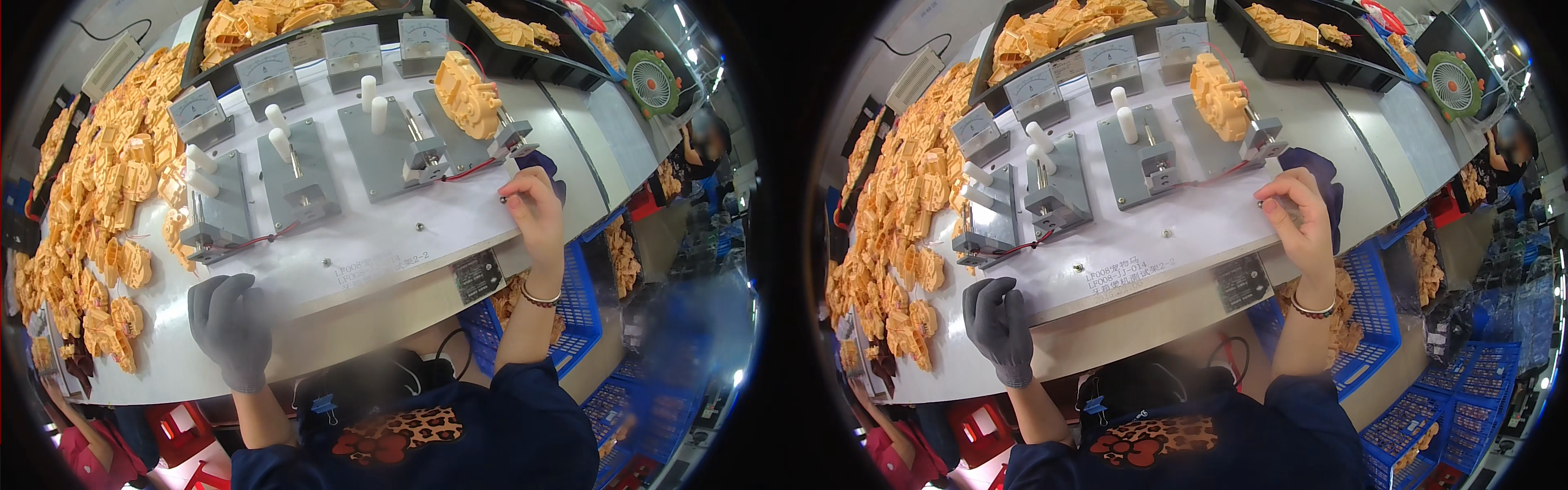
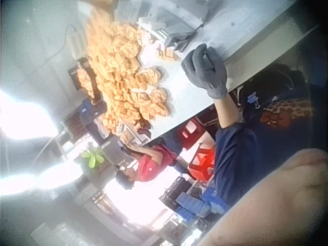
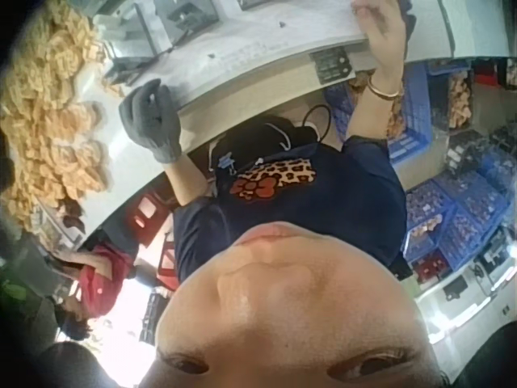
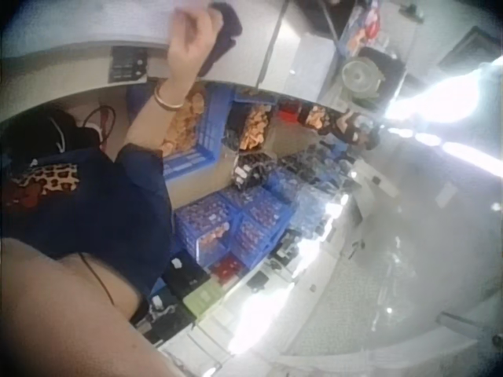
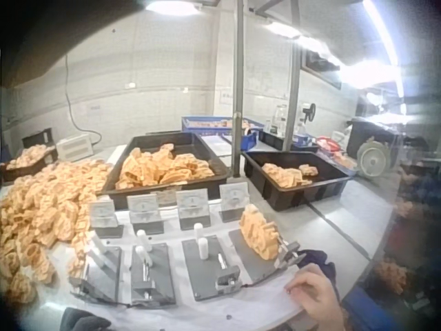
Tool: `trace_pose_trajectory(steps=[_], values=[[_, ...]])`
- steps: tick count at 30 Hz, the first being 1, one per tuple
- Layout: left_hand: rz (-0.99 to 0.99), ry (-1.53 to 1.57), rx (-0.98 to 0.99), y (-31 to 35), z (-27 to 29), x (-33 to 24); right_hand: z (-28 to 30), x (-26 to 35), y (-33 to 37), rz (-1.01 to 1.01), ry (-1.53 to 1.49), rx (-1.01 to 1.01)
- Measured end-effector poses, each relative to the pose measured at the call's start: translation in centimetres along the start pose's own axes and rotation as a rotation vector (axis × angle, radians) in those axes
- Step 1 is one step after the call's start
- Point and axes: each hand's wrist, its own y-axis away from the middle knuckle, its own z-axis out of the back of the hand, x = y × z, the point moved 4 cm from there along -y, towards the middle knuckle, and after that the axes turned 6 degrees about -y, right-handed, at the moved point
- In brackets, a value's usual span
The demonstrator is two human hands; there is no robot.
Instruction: Test electrical or mechanical toy components using a benchtop testing rig with analog meters.
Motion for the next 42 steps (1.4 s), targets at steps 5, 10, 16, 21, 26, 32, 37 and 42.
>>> trace_pose_trajectory(steps=[5, 10, 16, 21, 26, 32, 37, 42], values=[[-0.054, -0.002, 0.031, 0.02, 0.05, -0.08, 0.04, -0.24, 0.10, -0.019, -0.030, -0.003], [-0.073, -0.024, 0.040, -0.05, -0.05, -0.19, 0.02, -0.29, 0.05, 0.014, -0.023, -0.010], [-0.037, -0.009, 0.063, -0.12, 0.05, -0.17, 0.23, 0.22, -0.43, -0.081, 0.031, 0.014], [-0.046, -0.009, 0.044, -0.20, 0.02, -0.31, -0.25, 0.54, -0.18, -0.074, 0.111, -0.013], [-0.033, -0.027, 0.048, -0.14, 0.01, -0.32, -0.47, 0.29, 0.03, -0.089, 0.038, -0.062], [-0.033, -0.020, 0.051, -0.24, 0.00, -0.37, -0.46, 0.26, 0.14, -0.069, 0.077, -0.054], [-0.029, -0.027, 0.055, -0.25, -0.11, -0.32, -0.35, 0.20, 0.10, -0.024, 0.108, -0.050], [-0.046, -0.044, 0.026, -0.46, -0.18, -0.58, -0.44, 0.23, 0.07, 0.001, 0.095, -0.056]])
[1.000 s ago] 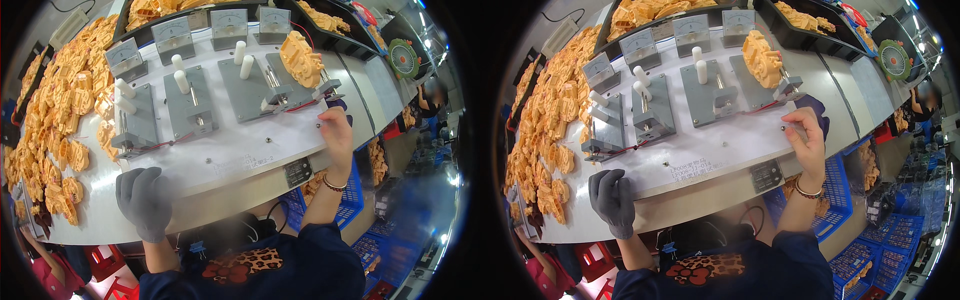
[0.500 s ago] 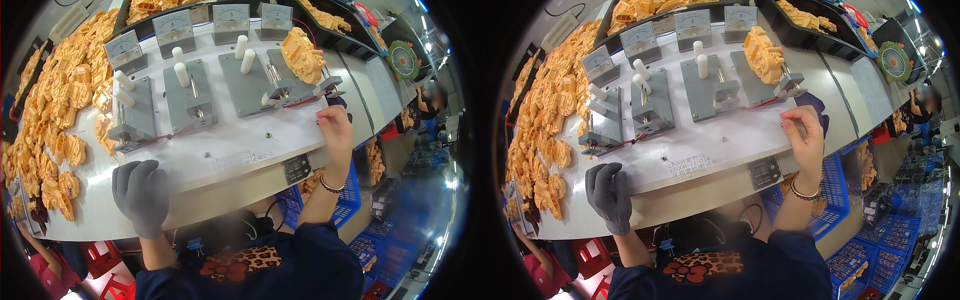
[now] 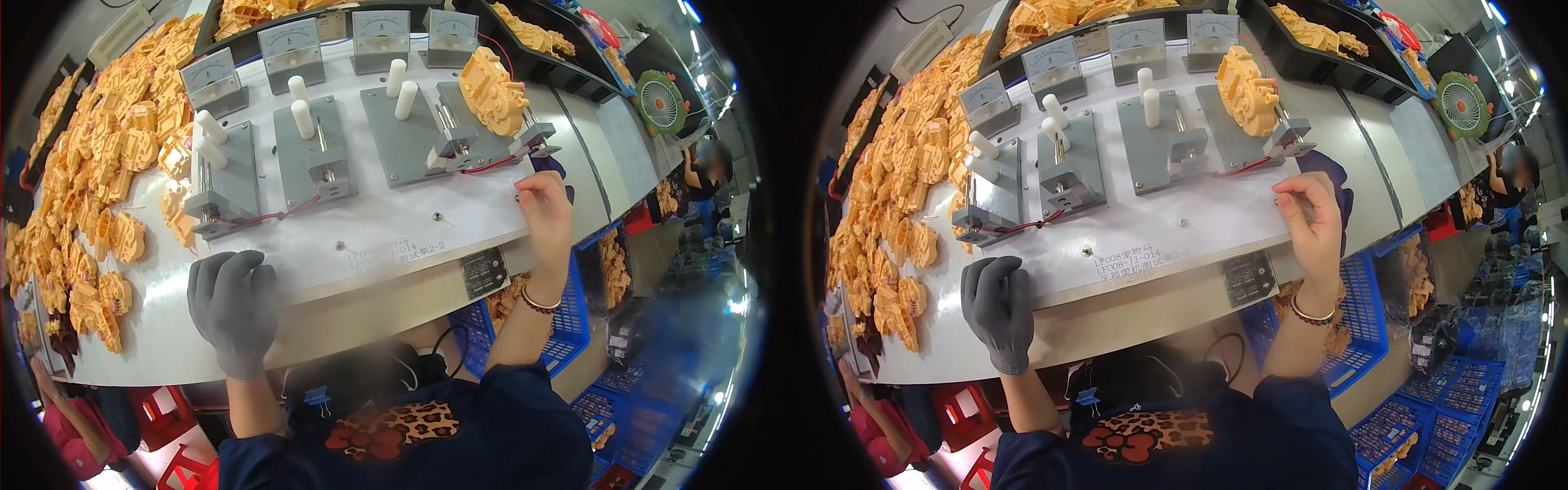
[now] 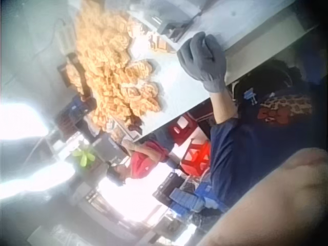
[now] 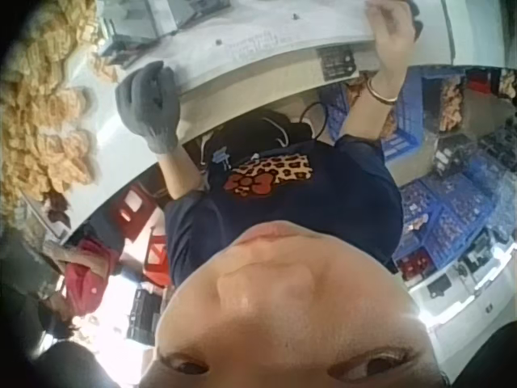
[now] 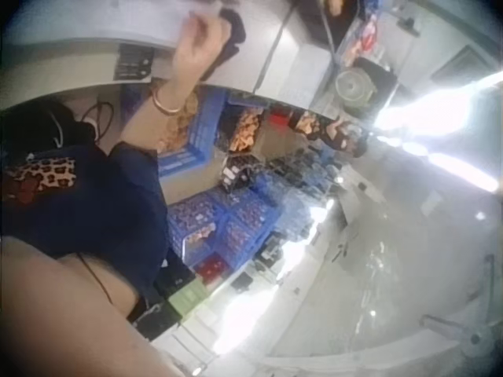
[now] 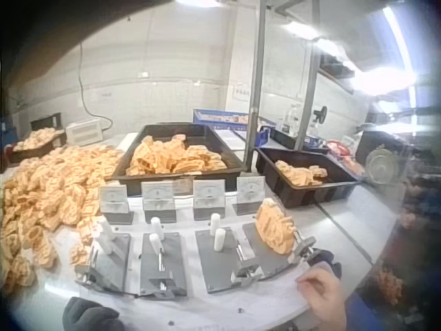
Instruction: Test electrical or mechanical toy components using a benchtop testing rig with analog meters.
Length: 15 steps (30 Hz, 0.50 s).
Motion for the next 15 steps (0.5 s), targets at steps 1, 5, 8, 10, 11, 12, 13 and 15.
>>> trace_pose_trajectory(steps=[1, 5, 8, 10, 11, 12, 13, 15], values=[[0.017, -0.024, -0.002, 0.0, 0.0, 0.0, 0.0, 0.0, 0.0, 0.000, -0.012, -0.001], [0.051, 0.030, 0.002, 0.0, 0.1, 0.1, 0.0, 0.0, 0.1, 0.001, -0.023, 0.002], [0.084, 0.042, 0.020, 0.2, 0.0, 0.4, -0.1, 0.0, 0.0, 0.014, -0.005, -0.014], [0.110, 0.028, 0.038, 0.2, -0.1, 0.4, -0.2, 0.1, 0.1, 0.041, 0.009, -0.021], [0.078, 0.041, 0.022, 0.1, 0.0, 0.2, -0.2, 0.2, 0.1, 0.047, 0.025, -0.039], [0.093, 0.056, 0.032, -0.1, 0.2, 0.0, -0.3, 0.2, 0.1, 0.059, 0.022, -0.036], [0.112, 0.064, 0.036, -0.4, 0.5, -0.2, -0.3, 0.3, 0.1, 0.079, 0.044, -0.043], [0.033, 0.067, 0.057, -1.4, 1.6, -1.2, -0.1, 0.4, 0.0, 0.108, 0.068, -0.045]])
